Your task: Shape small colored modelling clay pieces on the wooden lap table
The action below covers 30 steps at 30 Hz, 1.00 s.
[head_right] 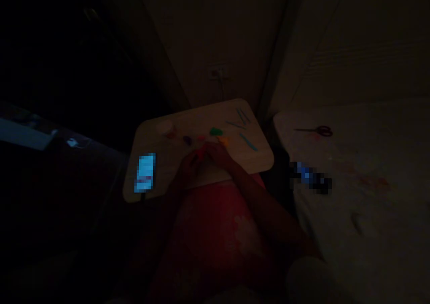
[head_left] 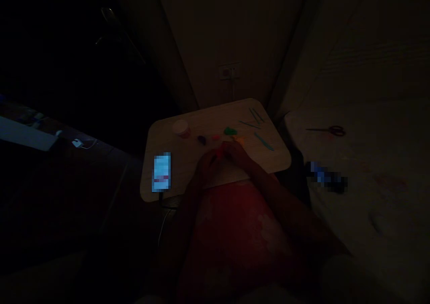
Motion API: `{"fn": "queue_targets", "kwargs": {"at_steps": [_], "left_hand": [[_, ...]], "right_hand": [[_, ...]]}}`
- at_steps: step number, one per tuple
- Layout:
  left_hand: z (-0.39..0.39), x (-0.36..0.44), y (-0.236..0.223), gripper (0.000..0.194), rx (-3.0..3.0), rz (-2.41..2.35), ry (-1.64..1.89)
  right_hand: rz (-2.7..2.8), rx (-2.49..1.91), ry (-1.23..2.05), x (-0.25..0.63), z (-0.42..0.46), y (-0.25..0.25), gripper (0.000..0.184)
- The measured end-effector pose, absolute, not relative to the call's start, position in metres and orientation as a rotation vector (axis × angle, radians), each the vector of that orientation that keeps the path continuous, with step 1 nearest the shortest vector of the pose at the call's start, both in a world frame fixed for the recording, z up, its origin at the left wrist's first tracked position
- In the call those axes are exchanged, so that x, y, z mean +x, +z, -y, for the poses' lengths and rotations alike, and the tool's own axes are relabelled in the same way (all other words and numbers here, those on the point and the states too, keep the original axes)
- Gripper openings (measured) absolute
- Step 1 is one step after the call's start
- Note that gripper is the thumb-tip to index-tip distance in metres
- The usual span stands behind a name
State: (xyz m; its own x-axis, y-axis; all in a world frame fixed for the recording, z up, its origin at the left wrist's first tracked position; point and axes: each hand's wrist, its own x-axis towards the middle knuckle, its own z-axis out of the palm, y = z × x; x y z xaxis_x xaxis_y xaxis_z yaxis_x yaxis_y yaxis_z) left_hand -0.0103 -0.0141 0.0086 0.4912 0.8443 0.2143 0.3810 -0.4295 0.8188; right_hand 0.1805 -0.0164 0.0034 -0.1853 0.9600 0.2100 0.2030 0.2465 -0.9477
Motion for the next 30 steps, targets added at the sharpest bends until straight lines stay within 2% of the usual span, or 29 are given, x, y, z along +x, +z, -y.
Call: {"fn": "queue_targets", "kwargs": {"at_steps": [4, 10, 14, 18, 24, 27, 30], "left_hand": [[0.016, -0.008, 0.013, 0.030, 2.135, -1.019, 0.762], [0.024, -0.006, 0.016, 0.029, 2.251, -1.209, 0.767], [0.026, -0.005, 0.021, 0.024, 2.290, -1.261, 0.760], [0.025, -0.005, 0.024, 0.034, 2.299, -1.223, 0.695], [0.019, -0.008, 0.015, 0.051, 2.286, -1.252, 0.721], [0.017, -0.010, 0.011, 0.052, 2.285, -1.256, 0.698], [0.016, -0.011, 0.010, 0.045, 2.291, -1.249, 0.650]], "right_hand": [[1.646, -1.060, 1.125, 0.184, 0.019, 0.004, 0.035], [2.038, -1.135, 0.776, 0.185, 0.018, -0.009, 0.036], [2.115, -1.187, 0.741, 0.187, 0.017, -0.015, 0.038], [2.178, -1.226, 0.711, 0.189, 0.018, -0.014, 0.035], [2.021, -1.304, 0.827, 0.183, 0.022, -0.003, 0.062], [1.995, -1.291, 0.802, 0.180, 0.025, 0.005, 0.059], [2.047, -1.271, 0.720, 0.180, 0.028, 0.010, 0.052]]}}
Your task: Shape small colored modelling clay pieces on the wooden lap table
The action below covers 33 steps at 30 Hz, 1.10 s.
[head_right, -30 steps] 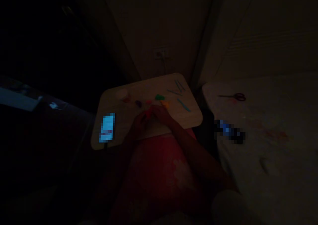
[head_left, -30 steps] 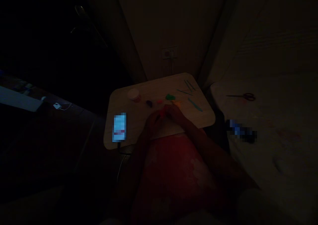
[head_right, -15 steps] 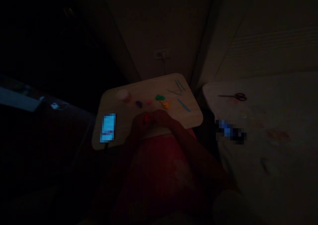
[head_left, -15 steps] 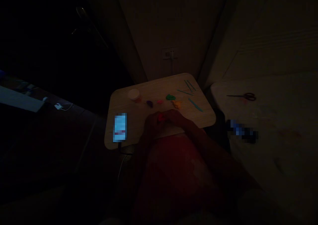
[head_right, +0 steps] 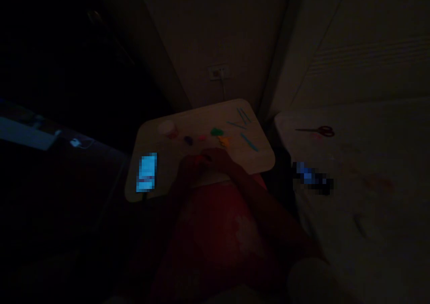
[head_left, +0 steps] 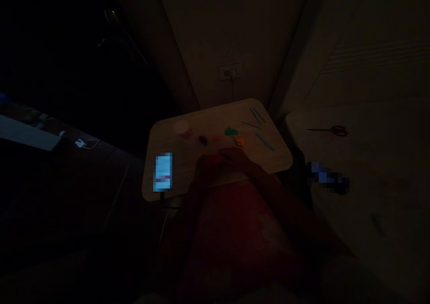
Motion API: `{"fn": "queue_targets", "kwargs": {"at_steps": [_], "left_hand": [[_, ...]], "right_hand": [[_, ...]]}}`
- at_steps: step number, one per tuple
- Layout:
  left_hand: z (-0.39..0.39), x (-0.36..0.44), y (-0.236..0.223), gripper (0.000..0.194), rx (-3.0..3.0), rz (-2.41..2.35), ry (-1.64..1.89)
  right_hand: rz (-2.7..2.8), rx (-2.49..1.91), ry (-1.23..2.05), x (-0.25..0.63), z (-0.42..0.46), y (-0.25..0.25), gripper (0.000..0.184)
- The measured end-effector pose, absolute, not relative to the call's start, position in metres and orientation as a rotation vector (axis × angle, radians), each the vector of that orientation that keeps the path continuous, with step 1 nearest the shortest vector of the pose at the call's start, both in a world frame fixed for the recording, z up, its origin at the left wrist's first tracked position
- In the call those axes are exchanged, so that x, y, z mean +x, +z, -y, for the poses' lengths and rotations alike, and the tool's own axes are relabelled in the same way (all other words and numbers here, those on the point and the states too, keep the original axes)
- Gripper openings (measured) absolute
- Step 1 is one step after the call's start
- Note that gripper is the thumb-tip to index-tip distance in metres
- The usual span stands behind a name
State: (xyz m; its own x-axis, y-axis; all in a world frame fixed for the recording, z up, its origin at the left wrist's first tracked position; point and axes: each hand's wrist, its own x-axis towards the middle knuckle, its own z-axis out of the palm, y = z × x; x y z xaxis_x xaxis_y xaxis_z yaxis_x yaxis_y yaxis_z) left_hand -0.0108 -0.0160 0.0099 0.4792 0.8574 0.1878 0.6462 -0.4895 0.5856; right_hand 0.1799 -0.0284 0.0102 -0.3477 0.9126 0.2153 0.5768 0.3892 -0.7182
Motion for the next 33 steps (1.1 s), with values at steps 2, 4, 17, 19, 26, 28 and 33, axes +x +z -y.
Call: {"fn": "queue_targets", "kwargs": {"at_steps": [2, 4, 17, 19, 26, 28, 33], "left_hand": [[0.016, -0.010, 0.010, 0.037, 2.294, -1.253, 0.648], [0.017, -0.008, 0.011, 0.028, 2.302, -1.263, 0.667], [0.022, -0.009, 0.014, 0.032, 2.300, -1.100, 0.706], [0.020, -0.009, 0.013, 0.035, 2.254, -1.107, 0.738], [0.017, -0.009, 0.012, 0.024, 2.272, -1.187, 0.691], [0.018, -0.008, 0.013, 0.022, 2.286, -1.224, 0.682], [0.022, -0.005, 0.017, 0.025, 2.272, -1.296, 0.704]], "right_hand": [[2.055, -1.266, 0.686, 0.180, 0.029, 0.011, 0.048], [2.026, -1.257, 0.698, 0.180, 0.029, 0.011, 0.046], [1.797, -1.112, 1.028, 0.186, 0.023, 0.007, 0.049], [1.786, -1.083, 1.048, 0.187, 0.022, 0.005, 0.050], [1.856, -1.141, 1.003, 0.187, 0.024, 0.009, 0.052], [1.903, -1.176, 0.953, 0.185, 0.025, 0.012, 0.052], [2.006, -1.289, 0.856, 0.180, 0.025, 0.015, 0.045]]}}
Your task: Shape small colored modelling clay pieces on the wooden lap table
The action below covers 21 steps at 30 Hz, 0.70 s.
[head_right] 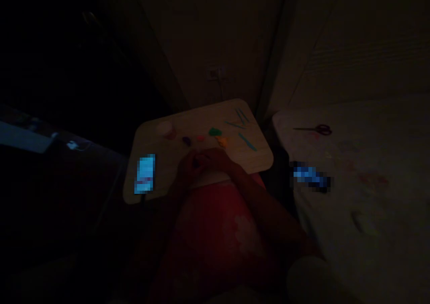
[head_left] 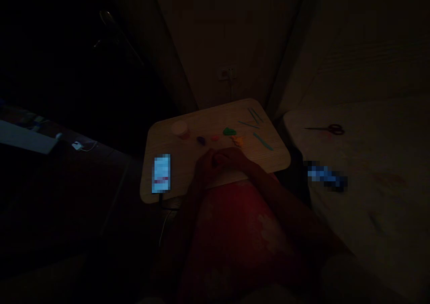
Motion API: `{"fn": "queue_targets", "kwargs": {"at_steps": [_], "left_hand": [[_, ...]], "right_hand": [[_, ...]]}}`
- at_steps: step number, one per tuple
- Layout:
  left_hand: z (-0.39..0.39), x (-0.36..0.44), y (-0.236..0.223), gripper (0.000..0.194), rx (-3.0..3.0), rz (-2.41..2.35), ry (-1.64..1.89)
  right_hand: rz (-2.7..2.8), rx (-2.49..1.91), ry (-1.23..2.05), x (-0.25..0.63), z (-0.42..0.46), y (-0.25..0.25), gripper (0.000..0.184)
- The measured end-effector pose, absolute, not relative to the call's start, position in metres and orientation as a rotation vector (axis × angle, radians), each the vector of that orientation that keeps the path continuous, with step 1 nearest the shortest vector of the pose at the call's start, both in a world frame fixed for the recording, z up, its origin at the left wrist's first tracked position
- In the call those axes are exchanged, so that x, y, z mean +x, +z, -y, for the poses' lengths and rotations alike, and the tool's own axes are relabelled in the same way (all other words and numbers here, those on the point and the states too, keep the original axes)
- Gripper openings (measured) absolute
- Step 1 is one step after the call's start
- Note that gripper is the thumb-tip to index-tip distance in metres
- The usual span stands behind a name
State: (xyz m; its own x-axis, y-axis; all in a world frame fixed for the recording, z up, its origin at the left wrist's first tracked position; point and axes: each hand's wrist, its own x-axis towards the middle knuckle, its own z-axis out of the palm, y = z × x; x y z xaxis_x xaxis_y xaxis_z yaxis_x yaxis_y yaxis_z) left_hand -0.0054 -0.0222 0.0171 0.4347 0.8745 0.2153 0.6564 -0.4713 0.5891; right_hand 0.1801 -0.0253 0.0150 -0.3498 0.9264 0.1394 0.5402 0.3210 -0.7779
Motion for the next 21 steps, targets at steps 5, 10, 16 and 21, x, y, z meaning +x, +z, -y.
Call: {"fn": "queue_targets", "kwargs": {"at_steps": [5, 10, 16, 21], "left_hand": [[0.026, -0.005, 0.024, 0.034, 2.280, -1.262, 0.668], [0.027, -0.004, 0.025, 0.029, 2.424, -1.208, 0.615], [0.029, -0.002, 0.024, 0.026, 2.491, -1.207, 0.552], [0.029, -0.004, 0.022, 0.032, 2.439, -1.260, 0.567]], "right_hand": [[1.942, -1.308, 0.907, 0.181, 0.022, 0.012, 0.050], [1.885, -1.292, 0.930, 0.183, 0.019, 0.004, 0.055], [1.865, -1.211, 0.942, 0.185, 0.016, -0.001, 0.054], [1.906, -1.249, 0.864, 0.185, 0.016, -0.004, 0.050]]}}
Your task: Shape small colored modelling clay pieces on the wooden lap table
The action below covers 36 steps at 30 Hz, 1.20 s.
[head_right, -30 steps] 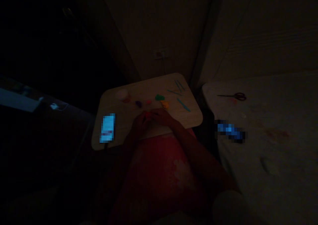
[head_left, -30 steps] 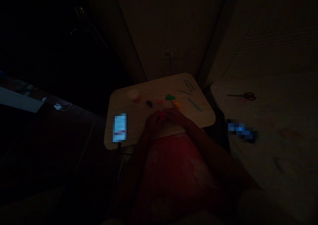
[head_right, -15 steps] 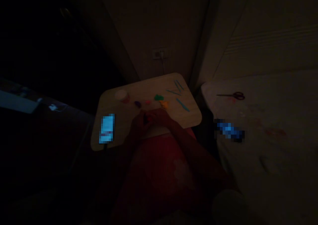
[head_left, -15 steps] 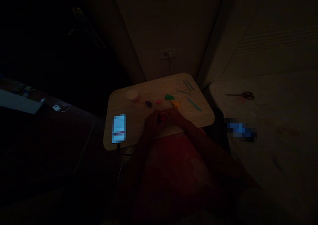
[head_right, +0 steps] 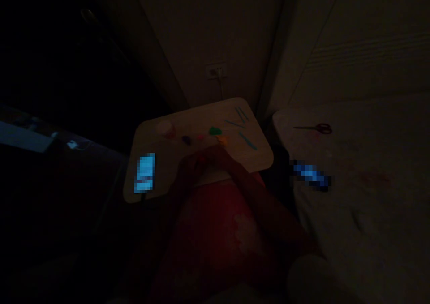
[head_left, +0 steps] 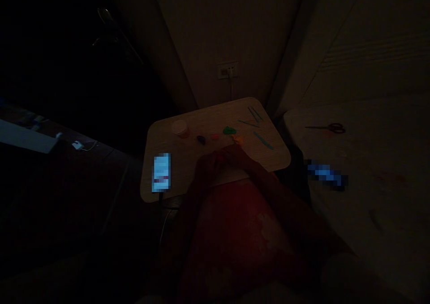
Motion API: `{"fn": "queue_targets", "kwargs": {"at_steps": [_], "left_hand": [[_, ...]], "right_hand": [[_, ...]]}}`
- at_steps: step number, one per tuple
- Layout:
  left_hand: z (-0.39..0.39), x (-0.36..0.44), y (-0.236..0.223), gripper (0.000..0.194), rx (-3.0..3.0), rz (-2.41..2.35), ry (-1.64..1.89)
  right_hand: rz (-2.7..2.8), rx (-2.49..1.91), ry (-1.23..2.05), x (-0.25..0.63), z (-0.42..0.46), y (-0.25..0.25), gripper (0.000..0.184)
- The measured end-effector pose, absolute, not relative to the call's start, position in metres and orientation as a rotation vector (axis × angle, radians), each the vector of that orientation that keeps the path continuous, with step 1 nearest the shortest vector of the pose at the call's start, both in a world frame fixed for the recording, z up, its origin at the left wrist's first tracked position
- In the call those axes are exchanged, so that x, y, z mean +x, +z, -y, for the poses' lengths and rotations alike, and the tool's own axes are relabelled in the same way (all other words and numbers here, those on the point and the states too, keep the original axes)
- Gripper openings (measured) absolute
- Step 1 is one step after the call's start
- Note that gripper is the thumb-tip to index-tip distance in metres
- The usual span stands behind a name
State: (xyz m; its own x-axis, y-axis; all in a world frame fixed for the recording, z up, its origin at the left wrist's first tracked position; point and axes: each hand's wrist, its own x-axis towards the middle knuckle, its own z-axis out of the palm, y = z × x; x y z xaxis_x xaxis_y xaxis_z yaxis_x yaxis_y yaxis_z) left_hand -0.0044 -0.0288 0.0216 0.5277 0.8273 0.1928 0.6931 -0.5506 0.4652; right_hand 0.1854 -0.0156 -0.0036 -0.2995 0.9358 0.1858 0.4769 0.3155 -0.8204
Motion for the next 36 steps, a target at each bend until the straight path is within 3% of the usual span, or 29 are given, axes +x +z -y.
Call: {"fn": "queue_targets", "kwargs": {"at_steps": [10, 17, 36], "left_hand": [[0.021, -0.009, 0.016, 0.051, 2.251, -1.175, 0.645], [0.024, -0.007, 0.021, 0.044, 2.109, -0.957, 0.727], [0.023, -0.007, 0.018, 0.022, 2.278, -1.251, 0.626]], "right_hand": [[1.839, -1.200, 0.893, 0.183, 0.020, -0.002, 0.046], [1.709, -1.181, 0.974, 0.186, 0.018, -0.002, 0.049], [2.054, -1.196, 0.988, 0.190, 0.025, 0.015, 0.047]]}}
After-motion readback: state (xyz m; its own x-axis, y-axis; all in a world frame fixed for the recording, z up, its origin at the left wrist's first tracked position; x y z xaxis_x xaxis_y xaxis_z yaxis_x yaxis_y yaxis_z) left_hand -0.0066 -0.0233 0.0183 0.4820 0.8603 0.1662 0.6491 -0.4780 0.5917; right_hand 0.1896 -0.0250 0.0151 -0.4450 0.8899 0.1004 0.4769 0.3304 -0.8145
